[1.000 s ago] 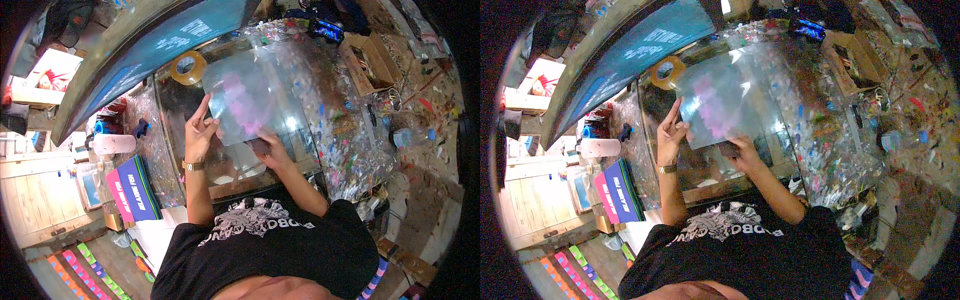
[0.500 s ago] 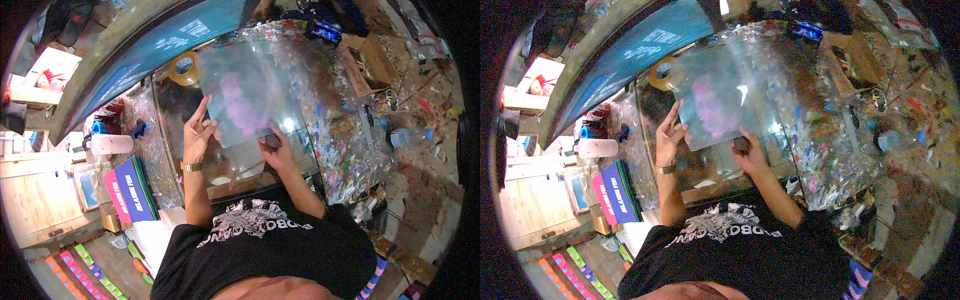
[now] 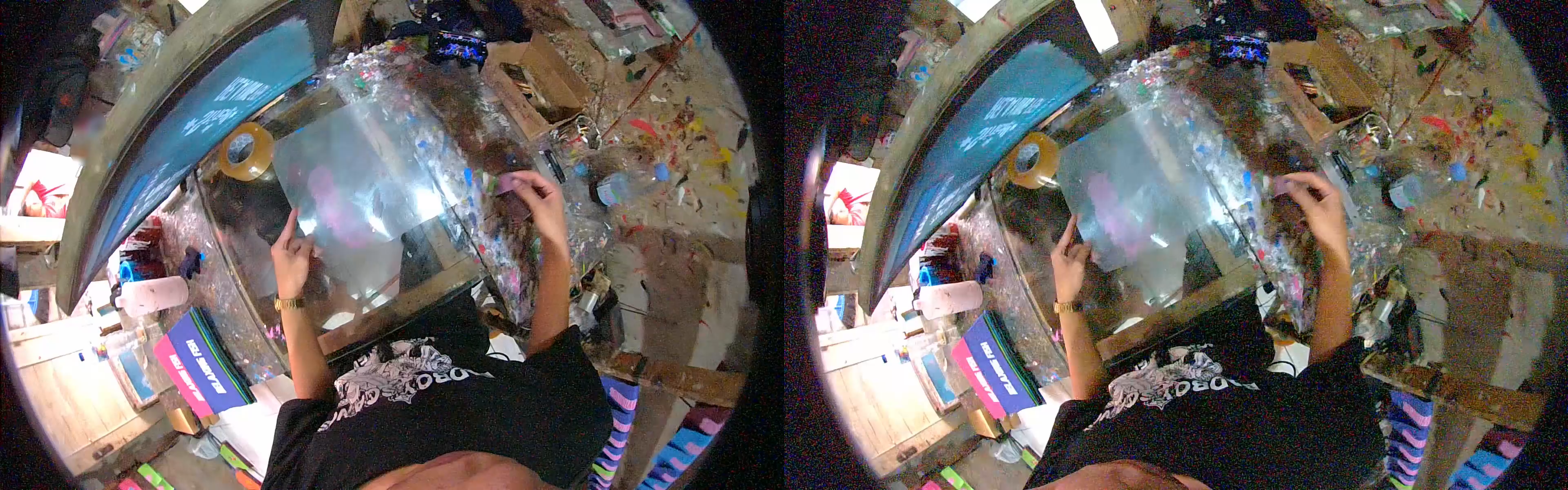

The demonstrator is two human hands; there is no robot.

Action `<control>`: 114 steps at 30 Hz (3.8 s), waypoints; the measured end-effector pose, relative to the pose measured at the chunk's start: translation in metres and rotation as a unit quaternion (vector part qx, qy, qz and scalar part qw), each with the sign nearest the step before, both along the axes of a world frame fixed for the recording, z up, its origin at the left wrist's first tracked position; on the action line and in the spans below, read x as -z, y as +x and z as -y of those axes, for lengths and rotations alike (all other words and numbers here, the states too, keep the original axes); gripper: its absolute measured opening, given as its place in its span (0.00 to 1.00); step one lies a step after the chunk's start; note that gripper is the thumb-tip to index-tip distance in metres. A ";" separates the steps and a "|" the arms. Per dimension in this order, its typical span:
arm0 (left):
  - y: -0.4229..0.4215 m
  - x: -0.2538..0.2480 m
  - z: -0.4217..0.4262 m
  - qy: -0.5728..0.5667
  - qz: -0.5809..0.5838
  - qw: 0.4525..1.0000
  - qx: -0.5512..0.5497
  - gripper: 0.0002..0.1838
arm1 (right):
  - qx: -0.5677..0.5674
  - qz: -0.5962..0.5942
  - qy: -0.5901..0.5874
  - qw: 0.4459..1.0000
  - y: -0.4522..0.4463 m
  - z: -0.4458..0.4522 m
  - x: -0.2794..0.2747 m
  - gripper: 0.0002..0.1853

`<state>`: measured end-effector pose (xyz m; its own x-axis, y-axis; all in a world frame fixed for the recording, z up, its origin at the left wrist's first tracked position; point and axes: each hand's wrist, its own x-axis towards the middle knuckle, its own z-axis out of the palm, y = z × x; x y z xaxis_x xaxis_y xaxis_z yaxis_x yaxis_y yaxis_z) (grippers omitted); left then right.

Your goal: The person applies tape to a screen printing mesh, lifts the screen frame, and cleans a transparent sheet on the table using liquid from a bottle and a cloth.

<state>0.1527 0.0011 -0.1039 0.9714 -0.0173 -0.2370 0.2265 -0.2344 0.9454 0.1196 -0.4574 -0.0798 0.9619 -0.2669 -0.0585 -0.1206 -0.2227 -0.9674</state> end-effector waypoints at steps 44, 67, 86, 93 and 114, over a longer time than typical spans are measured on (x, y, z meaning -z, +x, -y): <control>0.003 0.005 0.046 0.403 0.076 0.901 -0.142 0.10 | -0.128 -0.150 0.225 0.954 -0.009 -0.086 -0.022 0.21; 0.003 -0.027 0.051 0.314 0.152 0.916 -0.198 0.11 | -0.170 -0.195 0.776 0.575 0.033 -0.251 0.098 0.19; 0.003 -0.051 0.057 0.272 0.154 0.932 -0.183 0.09 | -0.257 0.217 -0.259 0.906 0.031 -0.270 0.119 0.20; 0.004 -0.055 0.056 0.282 0.158 0.928 -0.184 0.09 | -0.188 0.144 0.143 0.961 0.030 -0.274 0.095 0.19; 0.003 -0.051 0.066 0.247 0.192 0.928 -0.202 0.09 | -0.091 -0.185 0.728 0.654 0.003 -0.248 0.095 0.15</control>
<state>0.1556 -0.0648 -0.0532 0.8892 0.3856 0.2464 0.0586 -0.6300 0.7744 0.1225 -0.2094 -0.1749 0.8179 0.4481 -0.3610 -0.5068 0.8581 -0.0830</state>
